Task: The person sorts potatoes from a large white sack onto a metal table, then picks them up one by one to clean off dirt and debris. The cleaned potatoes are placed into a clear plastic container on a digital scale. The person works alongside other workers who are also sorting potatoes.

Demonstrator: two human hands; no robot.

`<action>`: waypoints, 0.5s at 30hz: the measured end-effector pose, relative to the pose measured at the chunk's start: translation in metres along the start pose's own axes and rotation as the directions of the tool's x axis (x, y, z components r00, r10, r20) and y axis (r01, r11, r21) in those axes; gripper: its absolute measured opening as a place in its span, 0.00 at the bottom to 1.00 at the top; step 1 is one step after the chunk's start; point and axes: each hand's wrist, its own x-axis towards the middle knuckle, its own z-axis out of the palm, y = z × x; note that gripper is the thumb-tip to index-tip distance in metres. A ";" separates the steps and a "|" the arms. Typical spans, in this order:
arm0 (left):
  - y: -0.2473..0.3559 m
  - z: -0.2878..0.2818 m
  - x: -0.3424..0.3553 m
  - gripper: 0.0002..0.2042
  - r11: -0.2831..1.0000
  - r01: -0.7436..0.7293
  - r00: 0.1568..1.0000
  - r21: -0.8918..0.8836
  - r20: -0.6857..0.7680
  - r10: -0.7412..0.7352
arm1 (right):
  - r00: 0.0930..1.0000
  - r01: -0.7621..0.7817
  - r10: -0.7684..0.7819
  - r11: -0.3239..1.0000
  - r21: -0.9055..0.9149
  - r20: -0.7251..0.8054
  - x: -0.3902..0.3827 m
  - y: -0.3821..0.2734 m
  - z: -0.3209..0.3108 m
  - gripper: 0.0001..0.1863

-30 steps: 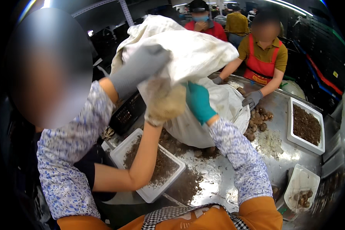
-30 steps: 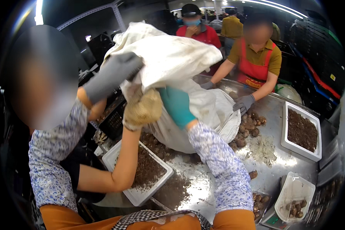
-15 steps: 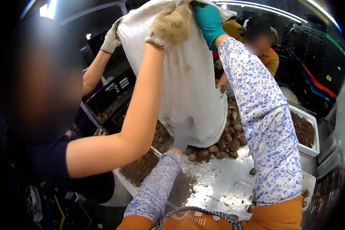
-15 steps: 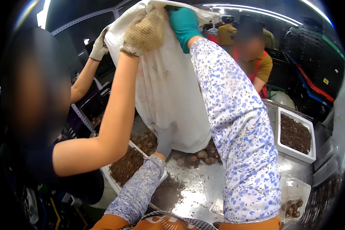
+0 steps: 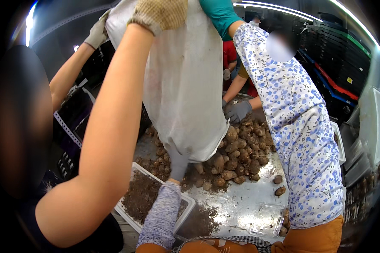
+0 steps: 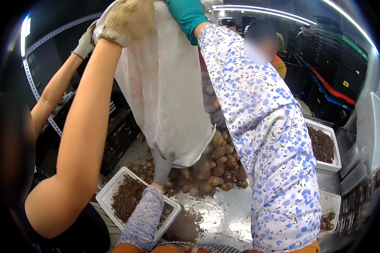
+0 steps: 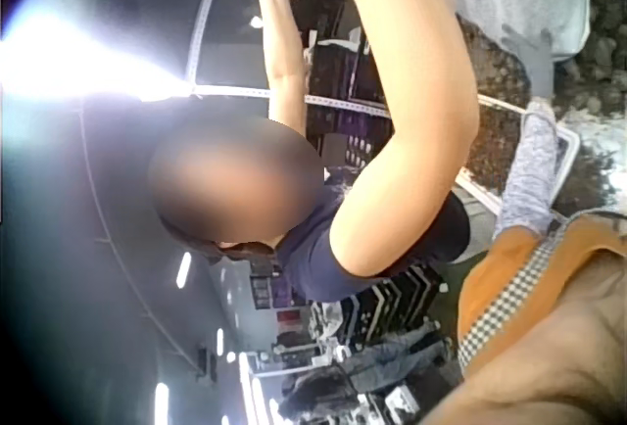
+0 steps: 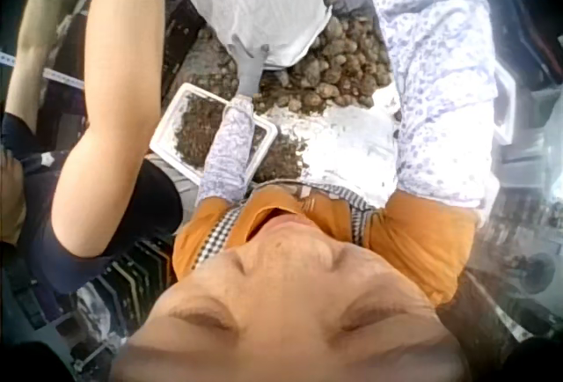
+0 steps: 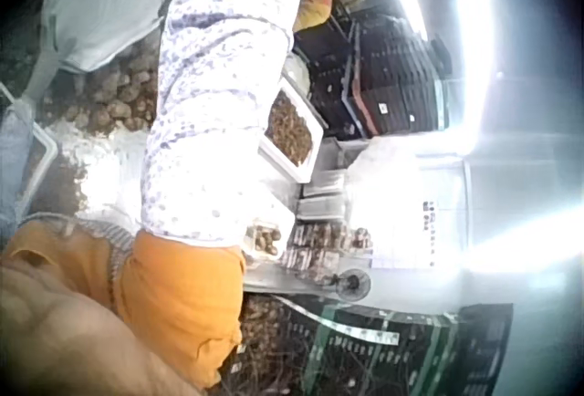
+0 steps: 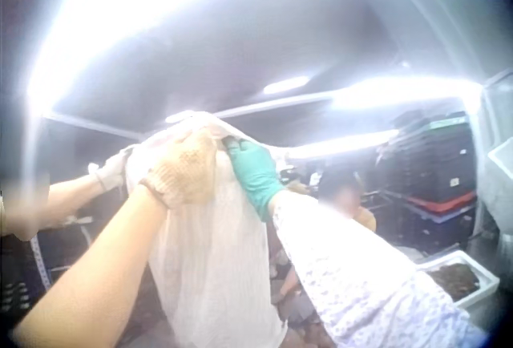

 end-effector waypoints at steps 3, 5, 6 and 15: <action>0.025 0.004 -0.003 0.52 0.972 0.224 0.973 -0.069 0.069 -0.219 | 0.999 -0.048 0.045 0.978 0.205 0.021 -0.007 -0.016 0.009 0.23; 0.033 0.003 0.020 0.53 0.936 0.343 0.937 -0.079 0.096 -0.335 | 0.998 -0.025 0.015 0.980 0.197 0.054 -0.003 -0.016 0.014 0.24; 0.041 0.003 0.037 0.53 0.921 0.381 0.921 -0.084 0.116 -0.371 | 0.998 0.051 -0.053 0.995 0.089 0.018 0.007 -0.017 0.009 0.24; 0.015 -0.004 0.071 0.53 0.954 0.260 0.951 -0.149 0.208 -0.227 | 0.981 0.082 -0.085 0.996 -0.026 -0.172 0.035 -0.002 -0.014 0.28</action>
